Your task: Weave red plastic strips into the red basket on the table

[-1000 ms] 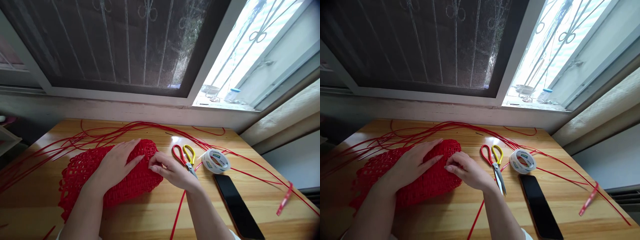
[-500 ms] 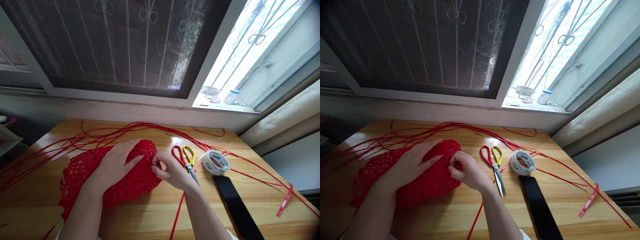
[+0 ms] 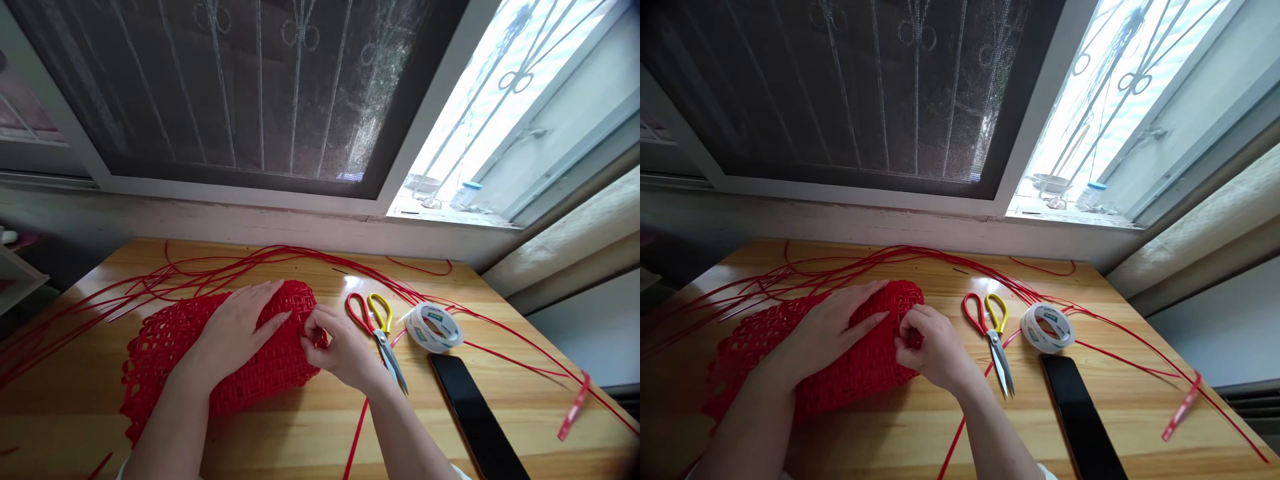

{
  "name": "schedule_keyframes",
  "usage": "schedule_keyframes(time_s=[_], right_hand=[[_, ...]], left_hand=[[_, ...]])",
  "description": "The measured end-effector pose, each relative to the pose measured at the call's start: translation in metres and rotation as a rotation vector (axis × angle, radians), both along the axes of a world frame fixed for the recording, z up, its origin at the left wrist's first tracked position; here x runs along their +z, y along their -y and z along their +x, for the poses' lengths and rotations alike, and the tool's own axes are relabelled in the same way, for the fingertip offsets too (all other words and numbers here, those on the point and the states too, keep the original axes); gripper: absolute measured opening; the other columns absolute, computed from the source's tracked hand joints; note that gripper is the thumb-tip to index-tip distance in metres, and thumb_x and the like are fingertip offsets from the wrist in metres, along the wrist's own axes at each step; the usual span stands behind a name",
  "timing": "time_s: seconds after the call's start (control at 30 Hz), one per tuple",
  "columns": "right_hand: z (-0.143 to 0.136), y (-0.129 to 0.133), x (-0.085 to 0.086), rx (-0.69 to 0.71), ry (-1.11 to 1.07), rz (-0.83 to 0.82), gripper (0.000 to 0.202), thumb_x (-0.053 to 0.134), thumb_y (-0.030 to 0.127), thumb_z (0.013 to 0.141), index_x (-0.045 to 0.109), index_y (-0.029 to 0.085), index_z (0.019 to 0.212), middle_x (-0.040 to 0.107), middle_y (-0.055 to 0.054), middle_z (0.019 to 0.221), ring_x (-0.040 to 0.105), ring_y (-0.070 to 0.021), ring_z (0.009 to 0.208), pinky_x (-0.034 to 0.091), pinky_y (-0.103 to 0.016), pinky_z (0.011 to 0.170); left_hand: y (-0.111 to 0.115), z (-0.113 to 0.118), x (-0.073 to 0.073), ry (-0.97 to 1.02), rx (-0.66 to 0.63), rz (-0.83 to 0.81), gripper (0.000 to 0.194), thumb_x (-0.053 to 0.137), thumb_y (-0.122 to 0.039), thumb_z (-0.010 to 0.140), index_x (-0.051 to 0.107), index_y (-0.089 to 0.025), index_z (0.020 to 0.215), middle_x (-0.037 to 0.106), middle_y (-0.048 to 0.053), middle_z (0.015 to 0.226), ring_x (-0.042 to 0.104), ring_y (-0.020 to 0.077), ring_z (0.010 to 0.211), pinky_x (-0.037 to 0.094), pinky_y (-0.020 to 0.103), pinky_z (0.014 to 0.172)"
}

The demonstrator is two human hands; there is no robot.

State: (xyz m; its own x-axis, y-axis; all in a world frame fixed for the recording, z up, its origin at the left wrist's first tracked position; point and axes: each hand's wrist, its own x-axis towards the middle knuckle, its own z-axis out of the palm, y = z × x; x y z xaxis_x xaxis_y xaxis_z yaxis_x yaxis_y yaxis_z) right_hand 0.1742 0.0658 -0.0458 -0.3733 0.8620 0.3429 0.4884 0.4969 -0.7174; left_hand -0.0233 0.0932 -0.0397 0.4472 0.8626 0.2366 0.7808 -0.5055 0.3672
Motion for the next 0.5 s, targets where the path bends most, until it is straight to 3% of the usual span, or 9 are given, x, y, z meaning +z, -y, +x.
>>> schedule_keyframes(time_s=[0.13, 0.23, 0.37, 0.43, 0.5], right_hand=[[0.0014, 0.0001, -0.0008, -0.006, 0.021, -0.038, 0.013, 0.062, 0.019, 0.078, 0.049, 0.021, 0.077, 0.053, 0.0, 0.078, 0.048, -0.0135, 0.073, 0.039, -0.024, 0.065], [0.004, -0.0019, -0.0025, -0.067, -0.038, -0.023, 0.013, 0.054, 0.028, 0.087, 0.05, 0.022, 0.097, 0.054, -0.004, 0.096, 0.05, -0.0169, 0.093, 0.042, -0.03, 0.082], [0.0073, -0.0044, -0.004, -0.058, -0.051, -0.065, 0.047, 0.056, 0.031, 0.085, 0.037, 0.024, 0.128, 0.042, -0.009, 0.132, 0.036, -0.0204, 0.125, 0.03, -0.039, 0.106], [0.0085, -0.0042, -0.0031, -0.008, -0.054, -0.154, 0.067, 0.063, 0.033, 0.08, 0.028, 0.026, 0.137, 0.032, -0.009, 0.142, 0.029, -0.021, 0.132, 0.026, -0.04, 0.11], [0.0096, -0.0035, -0.0017, 0.026, -0.068, -0.228, 0.073, 0.064, 0.033, 0.079, 0.024, 0.027, 0.14, 0.029, -0.009, 0.146, 0.026, -0.0216, 0.135, 0.025, -0.042, 0.111]], left_hand=[[0.0006, -0.0004, -0.0005, -0.002, -0.002, -0.004, 0.055, 0.034, -0.052, 0.091, 0.039, -0.02, 0.137, 0.046, 0.002, 0.136, 0.043, 0.0177, 0.124, 0.033, 0.037, 0.106], [0.0011, -0.0005, 0.0006, 0.007, -0.005, -0.01, 0.055, 0.035, -0.052, 0.091, 0.039, -0.021, 0.137, 0.046, 0.002, 0.136, 0.043, 0.0181, 0.124, 0.033, 0.038, 0.107], [0.0014, -0.0001, 0.0027, 0.015, -0.01, -0.025, 0.056, 0.035, -0.053, 0.091, 0.038, -0.021, 0.138, 0.045, 0.003, 0.137, 0.042, 0.0195, 0.125, 0.032, 0.039, 0.107], [0.0017, -0.0001, 0.0031, 0.008, -0.013, -0.035, 0.056, 0.035, -0.052, 0.091, 0.037, -0.021, 0.138, 0.045, 0.004, 0.137, 0.043, 0.0204, 0.124, 0.032, 0.04, 0.106], [0.002, -0.0002, 0.0028, 0.005, -0.02, -0.026, 0.056, 0.036, -0.051, 0.091, 0.037, -0.021, 0.138, 0.046, 0.005, 0.136, 0.044, 0.0212, 0.123, 0.033, 0.041, 0.106]])
